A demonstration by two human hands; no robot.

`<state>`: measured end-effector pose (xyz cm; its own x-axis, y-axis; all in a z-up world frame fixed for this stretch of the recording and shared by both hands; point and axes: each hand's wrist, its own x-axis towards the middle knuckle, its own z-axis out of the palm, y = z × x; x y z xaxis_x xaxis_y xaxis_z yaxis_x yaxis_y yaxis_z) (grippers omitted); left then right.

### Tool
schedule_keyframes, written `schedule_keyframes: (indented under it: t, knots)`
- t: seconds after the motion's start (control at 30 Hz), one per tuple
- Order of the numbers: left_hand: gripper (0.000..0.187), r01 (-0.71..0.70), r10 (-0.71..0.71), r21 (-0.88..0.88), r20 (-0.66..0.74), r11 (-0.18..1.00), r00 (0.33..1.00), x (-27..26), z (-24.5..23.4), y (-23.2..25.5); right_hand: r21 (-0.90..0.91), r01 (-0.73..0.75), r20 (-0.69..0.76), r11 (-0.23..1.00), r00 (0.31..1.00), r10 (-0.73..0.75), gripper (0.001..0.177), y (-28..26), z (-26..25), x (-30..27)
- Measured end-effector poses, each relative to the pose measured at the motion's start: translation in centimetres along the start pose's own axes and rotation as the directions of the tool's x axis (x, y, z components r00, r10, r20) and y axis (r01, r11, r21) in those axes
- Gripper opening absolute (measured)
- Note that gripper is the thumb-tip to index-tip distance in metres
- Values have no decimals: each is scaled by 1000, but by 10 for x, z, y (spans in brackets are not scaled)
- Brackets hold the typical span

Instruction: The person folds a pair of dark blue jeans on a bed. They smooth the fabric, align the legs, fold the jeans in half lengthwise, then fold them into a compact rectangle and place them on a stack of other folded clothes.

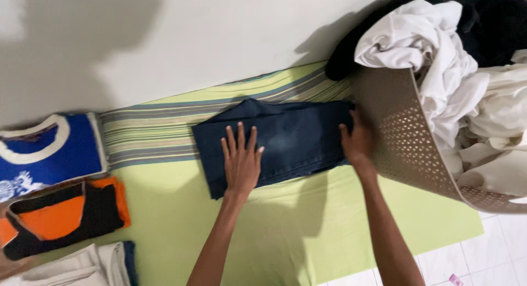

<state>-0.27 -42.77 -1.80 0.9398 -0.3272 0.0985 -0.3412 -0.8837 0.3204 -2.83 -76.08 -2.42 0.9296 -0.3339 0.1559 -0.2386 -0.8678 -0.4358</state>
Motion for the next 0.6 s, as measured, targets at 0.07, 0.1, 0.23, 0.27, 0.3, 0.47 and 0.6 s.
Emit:
schedule_keyframes:
  t: [0.07,0.1,0.23,0.27,0.3,0.47,0.6]
  knots:
    - [59,12,-11,17,-11,1000,1000,-4,11,-3,-67,-27,20,997,999,28,52,-10,15,-6]
    - [60,12,-12,22,-7,1000,1000,-3,15,-5,-90,-39,13,995,999,40,54,-17,18,-11]
    - [61,43,-42,-24,17,999,999,-6,20,-8,-122,-25,-32,992,999,21,59,-36,16,-24]
    - [61,58,-57,-50,20,997,998,-7,17,-10,-141,0,-38,990,999,-6,60,-41,15,-25]
    - [60,98,-98,6,0,995,995,-8,12,-15,-160,25,-43,987,999,-33,61,-46,14,-28]
    - [58,375,-375,-27,-4,927,927,-15,-19,-53,-150,58,-25,987,998,-63,60,-59,12,-28]
    - [67,439,-451,-210,-11,874,893,-6,-19,-72,-95,199,42,975,980,-196,60,-88,27,-29]
